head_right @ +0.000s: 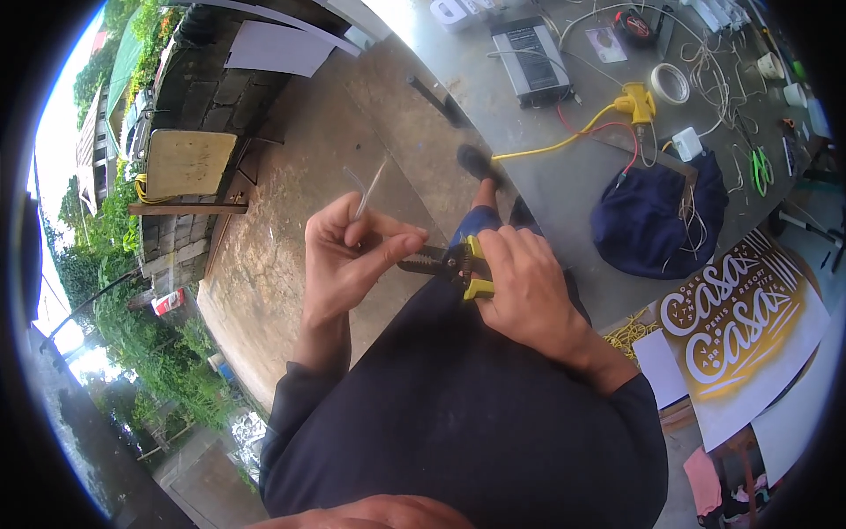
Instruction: Stripping insulation from electrical wires and preparing them for connection to sign components.
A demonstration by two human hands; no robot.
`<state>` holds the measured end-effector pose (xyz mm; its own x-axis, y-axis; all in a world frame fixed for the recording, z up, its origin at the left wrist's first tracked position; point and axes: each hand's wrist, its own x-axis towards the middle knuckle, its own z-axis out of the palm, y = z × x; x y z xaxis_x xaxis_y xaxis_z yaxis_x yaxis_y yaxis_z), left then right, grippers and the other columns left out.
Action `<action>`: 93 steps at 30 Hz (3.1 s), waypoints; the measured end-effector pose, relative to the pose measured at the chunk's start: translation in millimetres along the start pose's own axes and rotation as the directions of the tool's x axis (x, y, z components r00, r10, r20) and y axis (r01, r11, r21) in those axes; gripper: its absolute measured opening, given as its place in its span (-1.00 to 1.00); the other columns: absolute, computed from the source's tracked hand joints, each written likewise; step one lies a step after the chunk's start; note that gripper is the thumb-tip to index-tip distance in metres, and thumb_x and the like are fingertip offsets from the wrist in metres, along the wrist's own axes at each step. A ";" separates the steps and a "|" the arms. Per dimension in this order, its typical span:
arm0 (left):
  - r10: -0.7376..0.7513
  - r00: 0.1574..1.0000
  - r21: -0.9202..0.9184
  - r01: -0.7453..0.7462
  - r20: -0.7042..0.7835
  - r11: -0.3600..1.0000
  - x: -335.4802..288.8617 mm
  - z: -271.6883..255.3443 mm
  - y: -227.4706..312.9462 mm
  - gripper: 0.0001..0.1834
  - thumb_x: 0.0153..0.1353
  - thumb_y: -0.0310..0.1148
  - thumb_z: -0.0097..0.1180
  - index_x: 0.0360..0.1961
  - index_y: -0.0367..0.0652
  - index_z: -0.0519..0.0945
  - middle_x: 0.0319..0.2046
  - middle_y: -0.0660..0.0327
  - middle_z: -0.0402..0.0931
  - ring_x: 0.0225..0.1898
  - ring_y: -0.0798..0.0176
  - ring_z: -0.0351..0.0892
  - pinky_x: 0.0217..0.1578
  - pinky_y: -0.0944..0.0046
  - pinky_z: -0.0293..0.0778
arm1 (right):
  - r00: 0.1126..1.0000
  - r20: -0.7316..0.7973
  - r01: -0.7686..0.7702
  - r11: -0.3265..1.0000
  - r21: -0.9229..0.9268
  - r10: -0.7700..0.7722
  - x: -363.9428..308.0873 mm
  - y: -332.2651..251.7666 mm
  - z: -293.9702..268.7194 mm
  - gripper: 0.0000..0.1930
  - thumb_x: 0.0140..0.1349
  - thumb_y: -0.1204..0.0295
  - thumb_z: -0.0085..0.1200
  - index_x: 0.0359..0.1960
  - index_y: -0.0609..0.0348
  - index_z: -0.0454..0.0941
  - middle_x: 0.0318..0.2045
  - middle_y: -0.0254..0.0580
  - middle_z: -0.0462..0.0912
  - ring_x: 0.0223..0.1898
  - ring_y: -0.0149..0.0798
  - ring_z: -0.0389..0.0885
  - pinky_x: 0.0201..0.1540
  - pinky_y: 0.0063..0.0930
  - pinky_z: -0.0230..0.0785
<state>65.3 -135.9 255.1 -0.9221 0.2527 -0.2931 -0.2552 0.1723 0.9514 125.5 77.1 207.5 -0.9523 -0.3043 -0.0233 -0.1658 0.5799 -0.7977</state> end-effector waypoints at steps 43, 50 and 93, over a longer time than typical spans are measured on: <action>0.087 0.980 -0.535 -0.171 -0.180 0.828 4.3 41.8 12.4 -0.90 0.39 -0.46 0.09 -0.17 -0.29 0.51 -0.42 0.02 0.68 -0.48 0.44 0.56 -0.46 0.49 0.39 | 0.973 -0.225 0.008 0.971 0.237 0.047 14.2 1.8 -25.3 -0.64 0.16 0.51 0.25 -0.04 0.33 0.44 -0.29 0.08 0.59 -0.25 0.16 0.62 -0.21 -0.17 0.43; 0.151 0.978 -0.452 -0.202 -0.147 0.869 2.4 49.1 5.3 -0.92 0.38 -0.49 0.07 -0.18 -0.29 0.52 -0.43 0.13 0.60 -0.47 0.38 0.53 -0.44 0.46 0.36 | 0.973 -0.229 0.034 0.975 0.220 0.017 15.0 1.0 -26.8 -0.60 0.11 0.52 0.27 -0.03 0.32 0.43 -0.27 0.08 0.58 -0.26 0.16 0.61 -0.21 -0.15 0.43; 0.285 0.905 -0.401 -0.399 -0.315 0.824 -11.5 69.7 -7.3 -0.98 0.42 -0.53 -0.02 -0.21 -0.23 0.45 -0.36 0.03 0.62 -0.48 0.32 0.59 -0.43 0.34 0.55 | 0.984 -0.171 0.077 0.972 0.223 -0.038 18.3 -8.8 -27.6 -0.70 0.06 0.60 0.20 -0.15 0.27 0.46 -0.40 0.00 0.57 -0.37 0.12 0.63 -0.35 -0.19 0.42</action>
<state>98.0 -73.7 244.9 -0.9991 -0.0223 0.0355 0.0410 -0.3411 0.9391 102.5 87.3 230.7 -0.9750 -0.1924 0.1109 -0.1769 0.3713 -0.9115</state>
